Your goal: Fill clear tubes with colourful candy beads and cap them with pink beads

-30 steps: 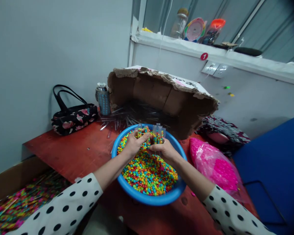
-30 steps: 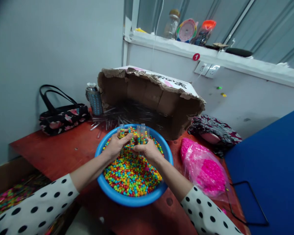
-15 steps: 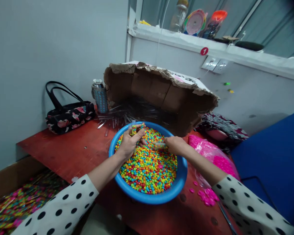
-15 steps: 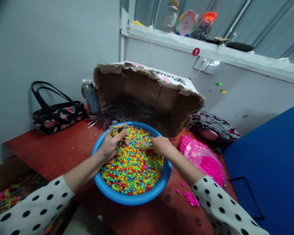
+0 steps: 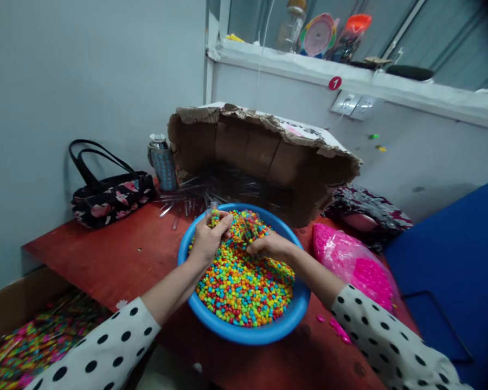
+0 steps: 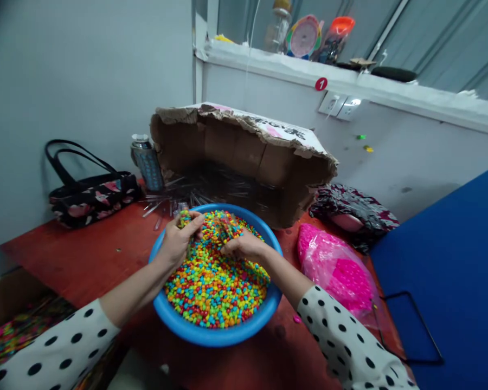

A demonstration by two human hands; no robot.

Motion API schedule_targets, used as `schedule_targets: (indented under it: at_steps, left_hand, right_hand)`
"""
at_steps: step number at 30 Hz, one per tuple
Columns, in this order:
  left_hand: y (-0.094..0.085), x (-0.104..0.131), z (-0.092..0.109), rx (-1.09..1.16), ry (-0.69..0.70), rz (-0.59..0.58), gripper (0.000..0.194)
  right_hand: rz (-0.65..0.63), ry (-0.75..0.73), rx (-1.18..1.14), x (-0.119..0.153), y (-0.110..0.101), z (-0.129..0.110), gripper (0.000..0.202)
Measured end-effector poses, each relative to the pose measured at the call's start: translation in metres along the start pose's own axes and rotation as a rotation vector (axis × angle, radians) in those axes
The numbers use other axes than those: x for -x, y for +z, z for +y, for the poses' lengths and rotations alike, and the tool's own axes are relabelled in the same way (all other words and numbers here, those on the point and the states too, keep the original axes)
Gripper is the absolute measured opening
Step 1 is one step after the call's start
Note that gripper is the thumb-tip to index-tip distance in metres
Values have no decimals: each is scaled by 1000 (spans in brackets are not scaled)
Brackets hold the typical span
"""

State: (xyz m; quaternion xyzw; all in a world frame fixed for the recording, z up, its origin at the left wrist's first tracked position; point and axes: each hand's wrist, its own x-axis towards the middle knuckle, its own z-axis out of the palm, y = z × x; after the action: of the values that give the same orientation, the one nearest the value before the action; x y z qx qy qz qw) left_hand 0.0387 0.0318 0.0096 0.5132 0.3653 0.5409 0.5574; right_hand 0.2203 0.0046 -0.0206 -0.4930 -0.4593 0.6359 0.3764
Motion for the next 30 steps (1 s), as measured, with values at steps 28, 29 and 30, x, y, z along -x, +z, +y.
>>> schedule_targets:
  at_steps: [28, 29, 30]
  left_hand:
    - [3, 0, -7, -36, -5, -103, 27]
    - [3, 1, -7, -21, -13, -117, 27]
    - [3, 1, -7, -11, -28, -134, 29]
  right_hand:
    - [-7, 12, -384, 14, 27, -7, 32]
    - [-9, 1, -379, 14, 27, -6, 32]
    - [-13, -17, -367, 14, 28, -6, 31]
